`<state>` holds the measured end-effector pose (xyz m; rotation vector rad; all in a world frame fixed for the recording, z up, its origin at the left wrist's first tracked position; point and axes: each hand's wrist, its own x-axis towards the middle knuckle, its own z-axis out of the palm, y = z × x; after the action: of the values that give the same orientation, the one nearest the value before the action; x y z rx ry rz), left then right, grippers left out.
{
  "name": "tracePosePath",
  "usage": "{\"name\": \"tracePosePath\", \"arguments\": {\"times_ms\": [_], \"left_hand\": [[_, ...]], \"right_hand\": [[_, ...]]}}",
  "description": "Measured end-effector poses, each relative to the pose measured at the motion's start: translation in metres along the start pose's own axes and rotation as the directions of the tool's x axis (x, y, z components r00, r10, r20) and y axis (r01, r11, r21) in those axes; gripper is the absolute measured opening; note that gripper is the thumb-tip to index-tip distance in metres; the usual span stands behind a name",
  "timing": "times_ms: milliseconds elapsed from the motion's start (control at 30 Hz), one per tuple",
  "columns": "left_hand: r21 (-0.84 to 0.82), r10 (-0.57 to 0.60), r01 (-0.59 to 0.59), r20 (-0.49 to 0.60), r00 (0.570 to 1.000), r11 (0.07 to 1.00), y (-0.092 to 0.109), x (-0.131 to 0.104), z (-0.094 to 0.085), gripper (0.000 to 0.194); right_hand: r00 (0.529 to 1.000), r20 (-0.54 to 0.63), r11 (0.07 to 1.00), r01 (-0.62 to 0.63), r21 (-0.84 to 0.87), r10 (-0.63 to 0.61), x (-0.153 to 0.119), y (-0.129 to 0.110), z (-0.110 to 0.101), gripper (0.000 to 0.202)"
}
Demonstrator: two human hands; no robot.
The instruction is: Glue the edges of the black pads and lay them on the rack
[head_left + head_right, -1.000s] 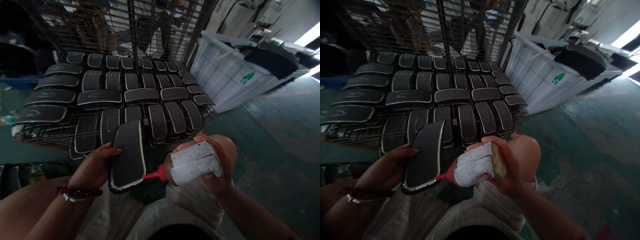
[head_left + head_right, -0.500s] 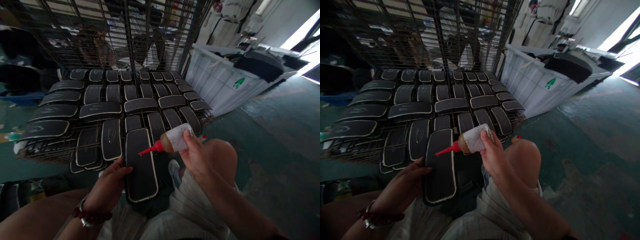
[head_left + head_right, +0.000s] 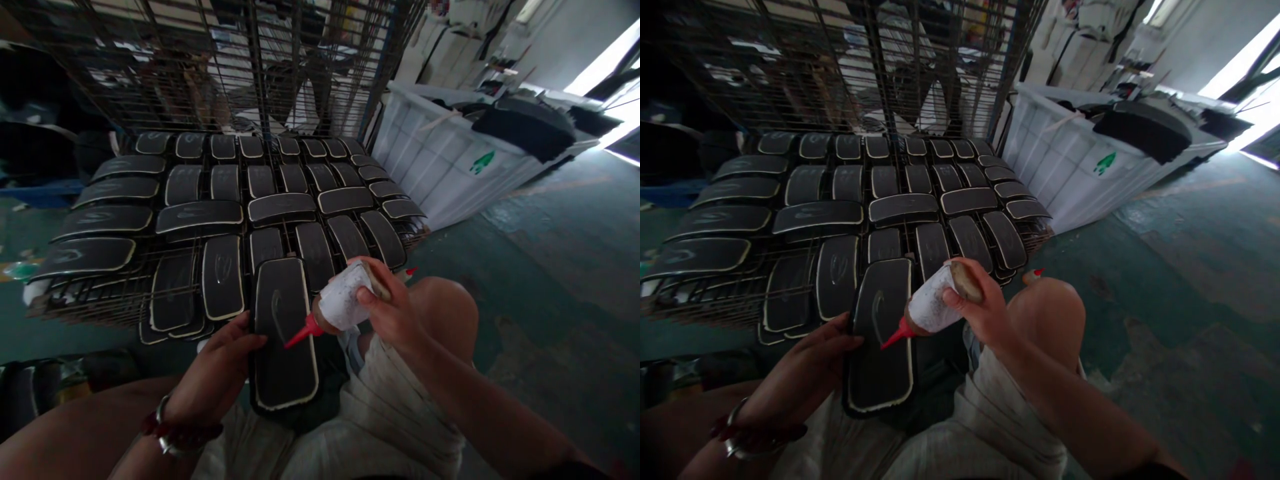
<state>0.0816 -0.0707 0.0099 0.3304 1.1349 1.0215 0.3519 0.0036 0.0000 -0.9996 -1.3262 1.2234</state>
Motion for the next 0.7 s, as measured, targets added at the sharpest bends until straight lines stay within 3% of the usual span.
{"name": "tracePosePath", "arguments": {"times_ms": [167, 267, 333, 400, 467, 533, 600, 700], "left_hand": [[-0.011, -0.012, 0.013, 0.042, 0.999, 1.0, 0.001, 0.0, -0.005, 0.035], [-0.002, -0.029, 0.029, 0.074, 0.997, 1.0, 0.0, 0.001, -0.007, 0.035], [0.006, -0.036, 0.036, 0.078, 0.996, 0.999, 0.0, 0.004, -0.007, 0.037], [-0.01, -0.011, 0.012, 0.048, 0.999, 1.0, -0.001, 0.006, -0.006, 0.037], [-0.029, 0.018, -0.018, 0.0, 1.0, 0.999, 0.0, 0.007, -0.005, 0.037], [-0.033, 0.029, -0.031, -0.051, 0.998, 0.999, 0.001, 0.006, -0.007, 0.038], [-0.025, 0.029, -0.032, -0.104, 0.994, 0.999, 0.003, 0.005, -0.016, 0.039], [0.0, 0.063, -0.065, -0.246, 0.967, 0.998, 0.01, 0.004, -0.049, 0.038]], "right_hand": [[0.987, -0.14, 0.996, 0.081, 0.026, -0.076, 0.018, -0.003, -0.008, 0.051], [0.986, -0.146, 0.993, 0.094, 0.076, -0.082, 0.019, -0.004, -0.002, 0.055], [0.996, -0.093, 0.989, 0.006, 0.148, 0.008, 0.016, -0.003, 0.006, 0.057], [0.984, -0.004, 0.951, -0.17, 0.258, 0.177, 0.016, 0.0, 0.013, 0.052], [0.921, 0.09, 0.835, -0.382, 0.397, 0.379, 0.024, 0.002, 0.016, 0.049], [0.837, 0.124, 0.67, -0.506, 0.543, 0.532, 0.042, 0.0, 0.015, 0.043], [0.803, 0.074, 0.567, -0.48, 0.669, 0.591, 0.065, -0.006, 0.011, 0.032], [0.808, -0.084, 0.556, -0.32, 0.767, 0.583, 0.095, -0.02, 0.005, 0.013]]}}
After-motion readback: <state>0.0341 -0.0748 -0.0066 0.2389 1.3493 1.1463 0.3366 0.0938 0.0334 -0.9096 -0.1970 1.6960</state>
